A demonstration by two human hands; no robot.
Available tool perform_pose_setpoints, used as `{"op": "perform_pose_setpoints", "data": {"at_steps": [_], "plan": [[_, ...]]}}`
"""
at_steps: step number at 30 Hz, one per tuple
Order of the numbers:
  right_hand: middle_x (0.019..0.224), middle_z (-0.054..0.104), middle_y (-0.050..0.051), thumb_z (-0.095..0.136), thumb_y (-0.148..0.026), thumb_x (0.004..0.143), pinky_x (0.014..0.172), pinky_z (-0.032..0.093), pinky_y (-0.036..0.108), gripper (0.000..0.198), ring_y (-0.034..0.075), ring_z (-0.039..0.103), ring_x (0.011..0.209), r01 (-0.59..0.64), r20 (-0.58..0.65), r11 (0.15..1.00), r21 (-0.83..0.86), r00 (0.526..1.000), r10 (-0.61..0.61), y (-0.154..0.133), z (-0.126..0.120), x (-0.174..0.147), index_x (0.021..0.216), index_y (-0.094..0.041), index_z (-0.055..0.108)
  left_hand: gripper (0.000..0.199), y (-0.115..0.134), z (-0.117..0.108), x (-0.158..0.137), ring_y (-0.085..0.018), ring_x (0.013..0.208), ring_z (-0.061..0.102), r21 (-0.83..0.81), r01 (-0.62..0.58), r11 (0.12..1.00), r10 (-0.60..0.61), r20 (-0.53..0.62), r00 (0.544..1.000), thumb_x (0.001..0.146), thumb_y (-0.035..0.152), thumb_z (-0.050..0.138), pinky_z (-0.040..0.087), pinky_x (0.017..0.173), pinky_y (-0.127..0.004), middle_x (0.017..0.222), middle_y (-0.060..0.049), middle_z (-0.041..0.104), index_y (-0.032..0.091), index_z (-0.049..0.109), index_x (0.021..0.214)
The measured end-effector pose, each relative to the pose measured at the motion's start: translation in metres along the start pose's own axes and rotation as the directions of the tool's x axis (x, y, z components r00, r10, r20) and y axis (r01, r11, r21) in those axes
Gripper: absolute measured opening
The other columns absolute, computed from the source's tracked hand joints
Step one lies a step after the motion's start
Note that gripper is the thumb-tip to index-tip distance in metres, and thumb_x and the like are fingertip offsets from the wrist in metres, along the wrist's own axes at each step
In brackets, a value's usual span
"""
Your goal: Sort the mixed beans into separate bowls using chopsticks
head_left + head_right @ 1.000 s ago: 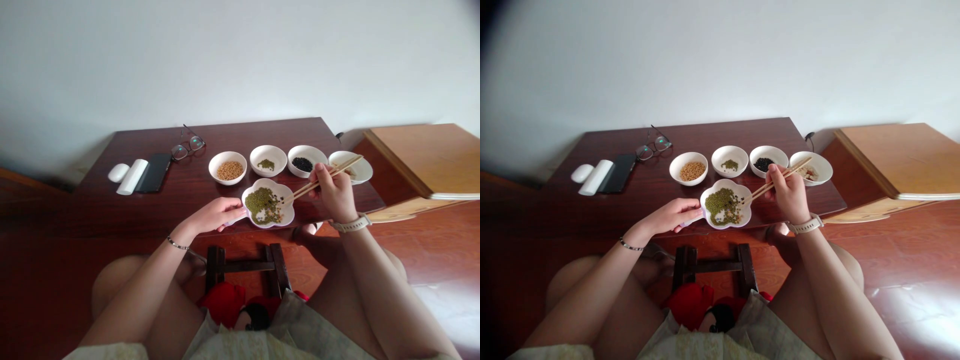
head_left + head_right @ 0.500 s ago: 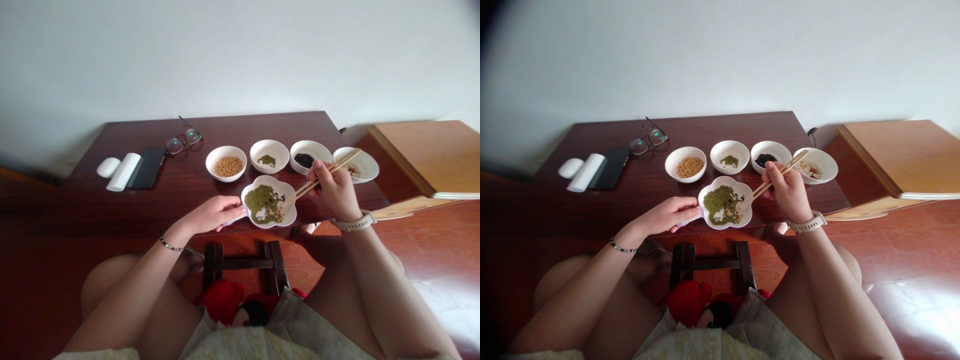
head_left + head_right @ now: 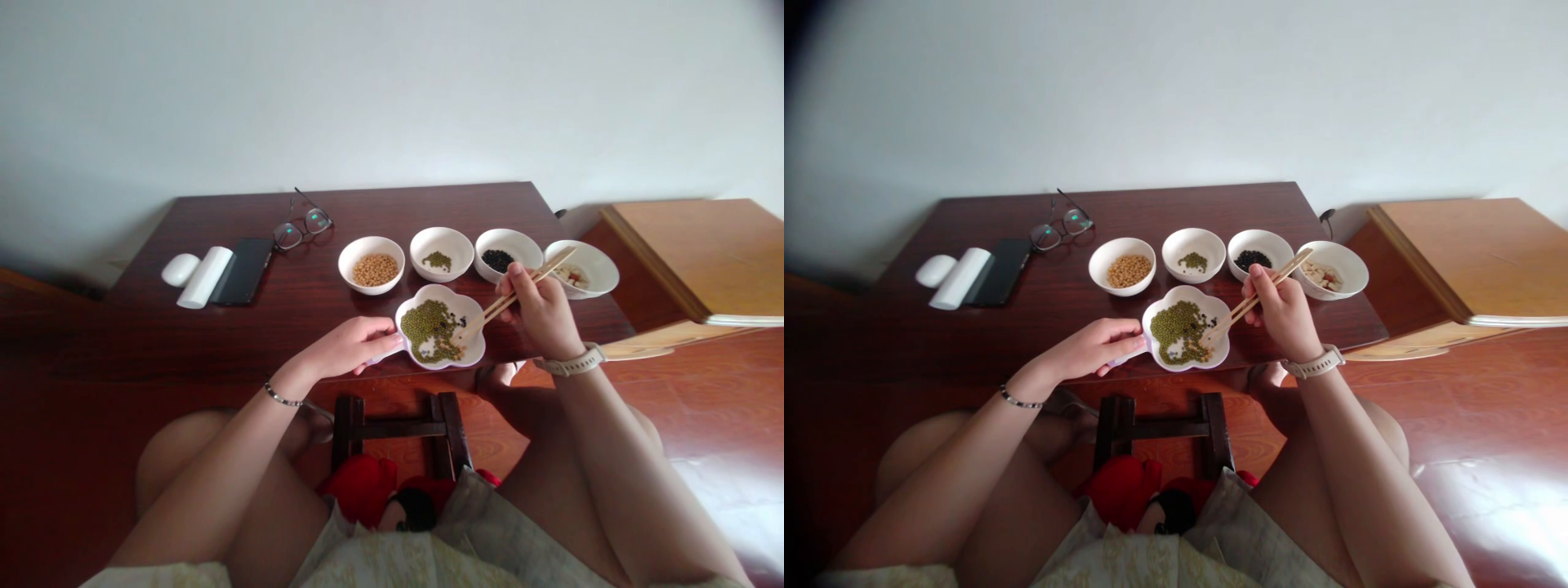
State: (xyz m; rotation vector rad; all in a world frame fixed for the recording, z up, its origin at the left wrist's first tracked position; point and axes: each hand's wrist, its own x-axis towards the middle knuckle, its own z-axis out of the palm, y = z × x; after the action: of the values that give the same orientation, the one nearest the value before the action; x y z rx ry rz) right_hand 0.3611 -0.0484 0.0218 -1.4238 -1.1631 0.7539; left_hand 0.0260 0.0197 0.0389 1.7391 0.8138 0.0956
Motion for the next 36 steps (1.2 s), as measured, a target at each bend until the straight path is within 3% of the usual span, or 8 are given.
{"op": "perform_pose_setpoints", "data": {"at_steps": [9, 16, 25, 36], "plan": [[0.062, 0.06, 0.001, 0.061, -0.073, 0.106, 0.043, 0.035, 0.028, 0.057, 0.013, 0.052, 0.047, -0.029, 0.051, 0.998, 0.053, 0.998, 0.027, -0.001, 0.001, -0.001, 0.079, -0.023, 0.063, 0.048, 0.003, -0.001, 0.0, -0.008, 0.052, 0.053, 0.005, 0.009, 1.0, -0.009, 0.014, 1.0, 0.107, 0.066, 0.061, 0.038, 0.046, -0.019, 0.078, 0.002, 0.062, 0.02, 0.065, 0.096], [0.065, 0.057, 0.001, 0.063, -0.071, 0.106, 0.042, 0.034, 0.026, 0.056, 0.012, 0.052, 0.049, -0.031, 0.012, 0.995, 0.095, 0.999, 0.03, -0.003, 0.005, -0.002, 0.078, -0.022, 0.062, 0.047, 0.005, 0.0, -0.001, -0.008, 0.053, 0.053, -0.003, 0.003, 1.0, -0.003, 0.005, 1.0, 0.107, 0.065, 0.063, 0.037, 0.047, -0.019, 0.078, 0.002, 0.063, 0.019, 0.065, 0.095], [0.071, 0.057, 0.001, 0.068, -0.068, 0.105, 0.038, 0.03, 0.024, 0.055, 0.009, 0.048, 0.048, -0.021, -0.059, 0.972, 0.235, 0.998, 0.036, 0.001, 0.004, 0.004, 0.076, -0.022, 0.06, 0.048, 0.002, 0.0, -0.001, -0.01, 0.056, 0.053, -0.003, 0.006, 1.0, -0.006, 0.009, 1.0, 0.106, 0.067, 0.062, 0.041, 0.046, -0.019, 0.078, 0.002, 0.062, 0.02, 0.066, 0.097], [0.067, 0.053, -0.002, 0.077, -0.074, 0.095, 0.035, 0.033, 0.023, 0.059, 0.009, 0.045, 0.046, 0.098, -0.232, 0.92, 0.379, 0.973, -0.008, -0.017, 0.02, 0.018, 0.072, -0.023, 0.056, 0.048, -0.009, -0.002, 0.002, -0.009, 0.055, 0.05, -0.035, -0.03, 0.999, 0.031, 0.032, 0.999, 0.108, 0.066, 0.06, 0.04, 0.045, -0.019, 0.078, 0.002, 0.059, 0.02, 0.065, 0.095]]}}
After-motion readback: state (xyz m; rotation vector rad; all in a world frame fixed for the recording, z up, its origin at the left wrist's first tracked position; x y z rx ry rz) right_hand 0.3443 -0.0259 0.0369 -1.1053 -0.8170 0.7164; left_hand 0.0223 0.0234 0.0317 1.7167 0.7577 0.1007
